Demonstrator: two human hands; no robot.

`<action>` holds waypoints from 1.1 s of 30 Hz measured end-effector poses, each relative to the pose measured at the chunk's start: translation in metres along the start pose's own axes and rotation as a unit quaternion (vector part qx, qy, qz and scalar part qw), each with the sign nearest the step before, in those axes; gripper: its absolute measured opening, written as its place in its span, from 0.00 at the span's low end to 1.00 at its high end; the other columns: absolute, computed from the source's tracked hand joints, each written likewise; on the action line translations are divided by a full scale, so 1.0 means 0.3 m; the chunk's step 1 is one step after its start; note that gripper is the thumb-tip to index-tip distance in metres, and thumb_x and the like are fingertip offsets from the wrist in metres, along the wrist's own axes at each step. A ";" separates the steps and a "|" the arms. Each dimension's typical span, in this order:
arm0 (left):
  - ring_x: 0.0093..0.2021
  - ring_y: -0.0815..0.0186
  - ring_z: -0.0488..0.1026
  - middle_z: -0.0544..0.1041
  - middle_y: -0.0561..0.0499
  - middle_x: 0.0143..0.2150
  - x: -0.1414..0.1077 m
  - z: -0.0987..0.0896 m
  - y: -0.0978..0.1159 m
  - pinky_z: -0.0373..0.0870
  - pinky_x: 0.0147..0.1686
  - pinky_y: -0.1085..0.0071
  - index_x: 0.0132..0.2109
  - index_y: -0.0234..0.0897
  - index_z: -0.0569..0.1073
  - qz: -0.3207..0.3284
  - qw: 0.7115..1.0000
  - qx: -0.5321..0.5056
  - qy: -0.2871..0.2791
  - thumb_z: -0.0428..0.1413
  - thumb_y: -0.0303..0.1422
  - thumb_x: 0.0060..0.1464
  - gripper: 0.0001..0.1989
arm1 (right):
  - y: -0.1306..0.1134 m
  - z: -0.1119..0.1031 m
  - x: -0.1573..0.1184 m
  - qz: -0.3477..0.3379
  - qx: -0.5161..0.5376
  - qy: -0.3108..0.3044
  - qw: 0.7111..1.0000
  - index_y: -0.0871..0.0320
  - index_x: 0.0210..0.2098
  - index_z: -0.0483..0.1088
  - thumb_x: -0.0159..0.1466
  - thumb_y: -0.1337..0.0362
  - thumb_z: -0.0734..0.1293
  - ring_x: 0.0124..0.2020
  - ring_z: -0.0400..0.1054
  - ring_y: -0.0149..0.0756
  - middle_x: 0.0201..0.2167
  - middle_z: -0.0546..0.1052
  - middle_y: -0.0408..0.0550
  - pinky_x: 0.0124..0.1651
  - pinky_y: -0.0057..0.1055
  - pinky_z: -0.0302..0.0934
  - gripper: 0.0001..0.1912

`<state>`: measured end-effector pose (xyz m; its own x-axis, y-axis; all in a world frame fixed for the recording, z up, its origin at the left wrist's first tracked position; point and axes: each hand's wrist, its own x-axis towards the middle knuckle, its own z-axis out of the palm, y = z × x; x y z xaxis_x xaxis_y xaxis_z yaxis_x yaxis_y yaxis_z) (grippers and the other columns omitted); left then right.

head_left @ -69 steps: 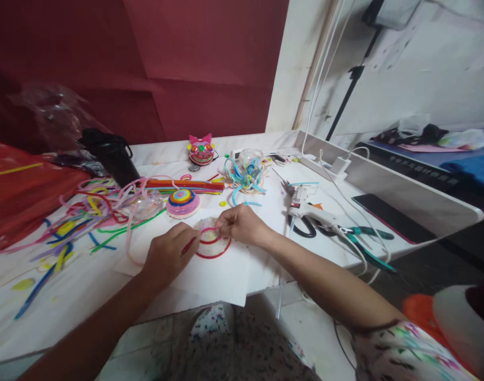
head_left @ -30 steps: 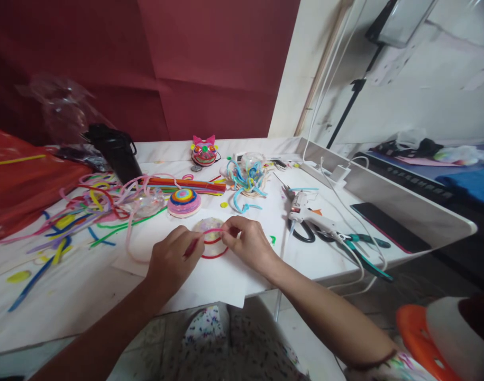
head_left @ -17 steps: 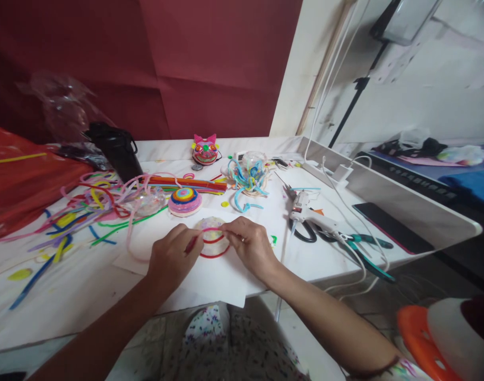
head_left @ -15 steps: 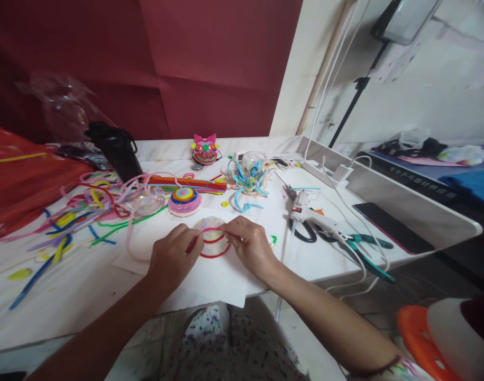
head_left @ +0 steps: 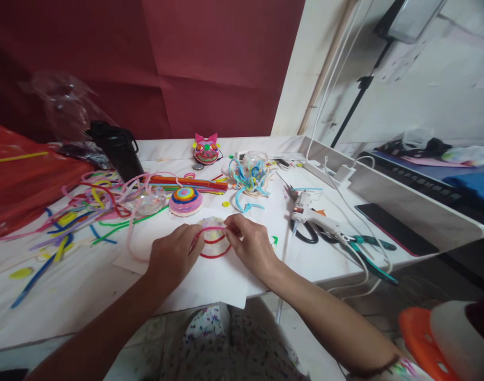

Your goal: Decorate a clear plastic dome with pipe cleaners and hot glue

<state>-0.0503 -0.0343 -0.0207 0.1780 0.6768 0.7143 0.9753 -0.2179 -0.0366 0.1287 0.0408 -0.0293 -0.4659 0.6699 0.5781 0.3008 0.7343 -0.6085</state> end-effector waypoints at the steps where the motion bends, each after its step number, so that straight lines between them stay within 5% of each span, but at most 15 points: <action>1: 0.29 0.68 0.75 0.76 0.53 0.28 0.001 -0.004 -0.002 0.63 0.24 0.74 0.40 0.36 0.73 0.014 1.000 0.022 -0.007 0.49 0.33 0.63 0.09 | -0.007 -0.004 0.000 0.004 0.016 -0.003 1.000 0.56 0.40 0.67 0.63 0.69 0.62 0.30 0.70 0.33 0.31 0.76 0.46 0.36 0.28 0.64 0.06; 5: 0.24 0.69 0.73 0.75 0.54 0.25 0.004 -0.025 -0.007 0.62 0.21 0.73 0.39 0.37 0.73 0.085 0.992 0.083 -0.027 0.46 0.30 0.65 0.12 | -0.044 -0.018 0.003 -0.005 0.051 -0.003 0.999 0.56 0.37 0.65 0.64 0.68 0.62 0.28 0.69 0.32 0.29 0.74 0.44 0.33 0.26 0.63 0.02; 11: 0.22 0.70 0.74 0.75 0.51 0.23 0.006 -0.028 -0.014 0.65 0.20 0.74 0.45 0.31 0.73 0.170 0.978 0.120 0.034 0.41 0.24 0.65 0.15 | -0.054 0.003 0.009 -0.041 0.050 0.017 0.998 0.57 0.33 0.68 0.64 0.69 0.62 0.26 0.67 0.31 0.27 0.73 0.44 0.31 0.26 0.62 0.04; 21: 0.23 0.70 0.77 0.81 0.49 0.30 0.013 -0.028 -0.007 0.69 0.19 0.75 0.44 0.32 0.72 0.170 0.979 0.098 0.055 0.41 0.23 0.65 0.14 | -0.055 0.014 0.000 -0.039 -0.056 0.018 0.998 0.58 0.31 0.70 0.66 0.67 0.62 0.26 0.67 0.32 0.25 0.73 0.45 0.31 0.28 0.58 0.08; 26: 0.28 0.67 0.79 0.83 0.48 0.34 0.018 -0.024 -0.007 0.71 0.22 0.76 0.51 0.36 0.71 0.151 0.982 0.089 0.072 0.43 0.23 0.63 0.15 | -0.050 0.020 -0.004 -0.125 -0.160 0.047 0.978 0.57 0.29 0.67 0.69 0.68 0.58 0.25 0.64 0.34 0.25 0.70 0.45 0.29 0.28 0.54 0.12; 33: 0.24 0.68 0.78 0.81 0.51 0.28 0.038 -0.040 -0.012 0.71 0.20 0.76 0.40 0.36 0.73 0.099 0.994 0.029 0.031 0.41 0.27 0.65 0.15 | -0.084 -0.040 0.008 -0.298 -0.253 -0.019 0.920 0.62 0.31 0.69 0.67 0.74 0.58 0.27 0.61 0.38 0.26 0.71 0.49 0.30 0.33 0.55 0.11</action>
<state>-0.0533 -0.0342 -0.0041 0.3599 0.5801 0.7307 0.9285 -0.2994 -0.2196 0.1300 0.0252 -0.0062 -0.6998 0.1346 0.7015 0.3267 0.9337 0.1467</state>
